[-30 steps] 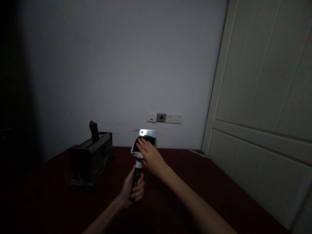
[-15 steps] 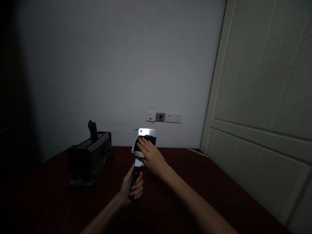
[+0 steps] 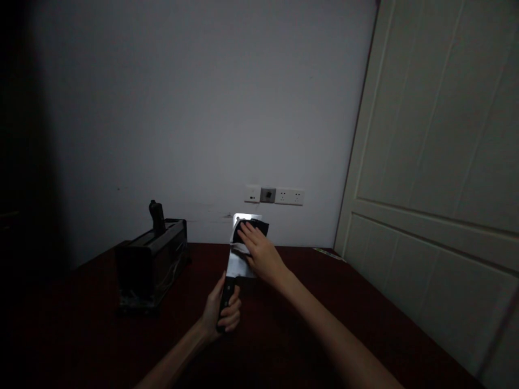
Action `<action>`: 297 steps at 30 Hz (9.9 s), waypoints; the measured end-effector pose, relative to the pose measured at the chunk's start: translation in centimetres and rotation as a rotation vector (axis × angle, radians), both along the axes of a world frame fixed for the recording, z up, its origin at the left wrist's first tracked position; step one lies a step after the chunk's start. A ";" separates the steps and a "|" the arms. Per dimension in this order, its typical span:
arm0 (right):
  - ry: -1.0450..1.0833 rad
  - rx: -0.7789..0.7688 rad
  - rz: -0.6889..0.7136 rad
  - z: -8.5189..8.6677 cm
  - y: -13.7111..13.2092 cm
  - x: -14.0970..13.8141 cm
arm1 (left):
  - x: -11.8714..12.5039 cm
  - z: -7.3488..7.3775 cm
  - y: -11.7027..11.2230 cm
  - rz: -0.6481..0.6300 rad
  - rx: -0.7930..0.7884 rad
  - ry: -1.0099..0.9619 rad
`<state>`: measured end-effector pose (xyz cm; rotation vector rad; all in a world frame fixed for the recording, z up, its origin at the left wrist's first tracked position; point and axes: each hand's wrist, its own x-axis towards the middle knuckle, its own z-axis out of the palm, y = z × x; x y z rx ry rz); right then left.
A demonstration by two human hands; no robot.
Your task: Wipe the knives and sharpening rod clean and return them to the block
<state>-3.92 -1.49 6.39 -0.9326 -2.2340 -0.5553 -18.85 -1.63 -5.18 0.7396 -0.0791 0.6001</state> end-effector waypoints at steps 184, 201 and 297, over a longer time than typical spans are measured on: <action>0.055 -0.123 0.180 0.3 -0.5 -0.2 | -1.0 1.3 0.1 0.033 -0.006 0.094; 0.058 -0.154 0.216 -0.5 -0.3 -0.3 | -0.9 1.1 0.4 0.033 -0.008 0.097; 0.265 -0.103 0.222 -0.9 -0.8 -1.0 | -0.5 1.2 -0.2 0.087 0.044 0.163</action>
